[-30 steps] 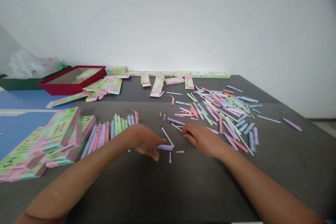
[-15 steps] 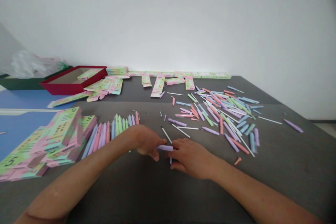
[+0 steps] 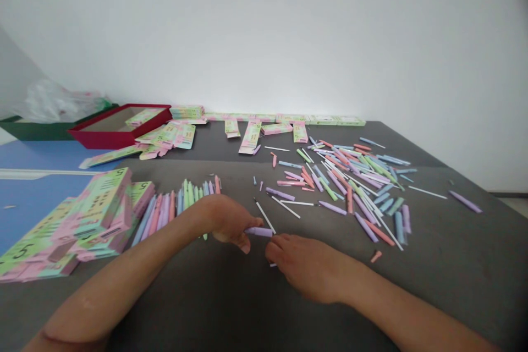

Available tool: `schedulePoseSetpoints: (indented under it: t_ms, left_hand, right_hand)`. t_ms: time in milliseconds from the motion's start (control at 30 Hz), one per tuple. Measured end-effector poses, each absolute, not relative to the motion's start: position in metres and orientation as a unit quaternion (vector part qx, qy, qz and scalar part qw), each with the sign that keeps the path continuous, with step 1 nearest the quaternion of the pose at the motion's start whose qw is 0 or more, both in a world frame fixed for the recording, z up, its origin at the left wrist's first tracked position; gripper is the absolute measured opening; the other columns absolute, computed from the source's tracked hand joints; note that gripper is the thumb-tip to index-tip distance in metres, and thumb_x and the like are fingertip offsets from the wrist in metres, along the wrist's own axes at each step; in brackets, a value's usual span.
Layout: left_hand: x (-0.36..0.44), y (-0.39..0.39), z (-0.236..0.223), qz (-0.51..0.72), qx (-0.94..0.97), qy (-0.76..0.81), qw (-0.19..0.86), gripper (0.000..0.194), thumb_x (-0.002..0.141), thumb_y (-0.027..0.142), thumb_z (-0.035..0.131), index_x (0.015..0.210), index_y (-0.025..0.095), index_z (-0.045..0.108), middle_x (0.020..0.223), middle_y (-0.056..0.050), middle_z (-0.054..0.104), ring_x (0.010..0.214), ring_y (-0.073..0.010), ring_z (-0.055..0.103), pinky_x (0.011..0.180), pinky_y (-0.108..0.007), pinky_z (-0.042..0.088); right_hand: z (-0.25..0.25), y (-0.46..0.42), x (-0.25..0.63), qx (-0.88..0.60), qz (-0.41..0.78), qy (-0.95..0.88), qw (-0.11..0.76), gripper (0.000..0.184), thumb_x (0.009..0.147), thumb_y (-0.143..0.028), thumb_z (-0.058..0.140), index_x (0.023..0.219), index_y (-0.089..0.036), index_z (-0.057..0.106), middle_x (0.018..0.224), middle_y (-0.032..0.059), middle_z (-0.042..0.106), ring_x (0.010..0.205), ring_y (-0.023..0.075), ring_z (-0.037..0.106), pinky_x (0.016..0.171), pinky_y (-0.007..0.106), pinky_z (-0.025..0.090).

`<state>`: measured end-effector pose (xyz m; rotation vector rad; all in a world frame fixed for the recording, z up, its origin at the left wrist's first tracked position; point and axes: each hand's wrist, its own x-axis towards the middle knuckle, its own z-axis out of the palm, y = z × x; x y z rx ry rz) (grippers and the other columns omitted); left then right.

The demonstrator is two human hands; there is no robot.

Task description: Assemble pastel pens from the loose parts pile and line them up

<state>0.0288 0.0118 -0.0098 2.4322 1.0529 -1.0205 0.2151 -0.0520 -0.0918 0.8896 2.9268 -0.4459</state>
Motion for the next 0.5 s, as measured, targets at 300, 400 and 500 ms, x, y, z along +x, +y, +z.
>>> schedulePoseSetpoints:
  t_ms: [300,400,500]
  left_hand:
    - [0.033,0.01,-0.009,-0.364,0.842,0.365,0.159,0.065,0.082,0.042,0.062,0.142,0.025,0.042,0.115,-0.015,0.069,0.098,-0.0342,0.065,0.075,-0.039,0.049]
    - [0.035,0.009,-0.008,-0.367,0.84,0.368,0.154,0.065,0.083,0.041,0.061,0.142,0.025,0.042,0.115,-0.016,0.068,0.099,-0.0348,0.065,0.075,-0.039,0.049]
    - [0.036,0.008,-0.008,-0.371,0.838,0.371,0.151,0.065,0.083,0.041,0.062,0.142,0.025,0.041,0.114,-0.016,0.069,0.098,-0.0334,0.065,0.076,-0.037,0.049]
  right_hand:
    - [-0.082,-0.034,0.258,0.426,-0.164,0.887,0.071,0.017,0.084,-0.009,0.046,0.098,-0.015,0.054,0.098,0.0118,0.063,0.084,0.0221,0.06,0.071,0.031,0.04]
    - [-0.088,-0.022,0.26,0.439,-0.146,0.884,0.062,0.014,0.085,-0.012,0.047,0.096,-0.015,0.055,0.097,0.0117,0.062,0.086,0.0219,0.059,0.07,0.03,0.038]
    - [-0.092,-0.015,0.258,0.431,-0.144,0.889,0.055,0.011,0.087,-0.017,0.047,0.095,-0.017,0.054,0.097,0.0099,0.061,0.085,0.0205,0.058,0.068,0.029,0.036]
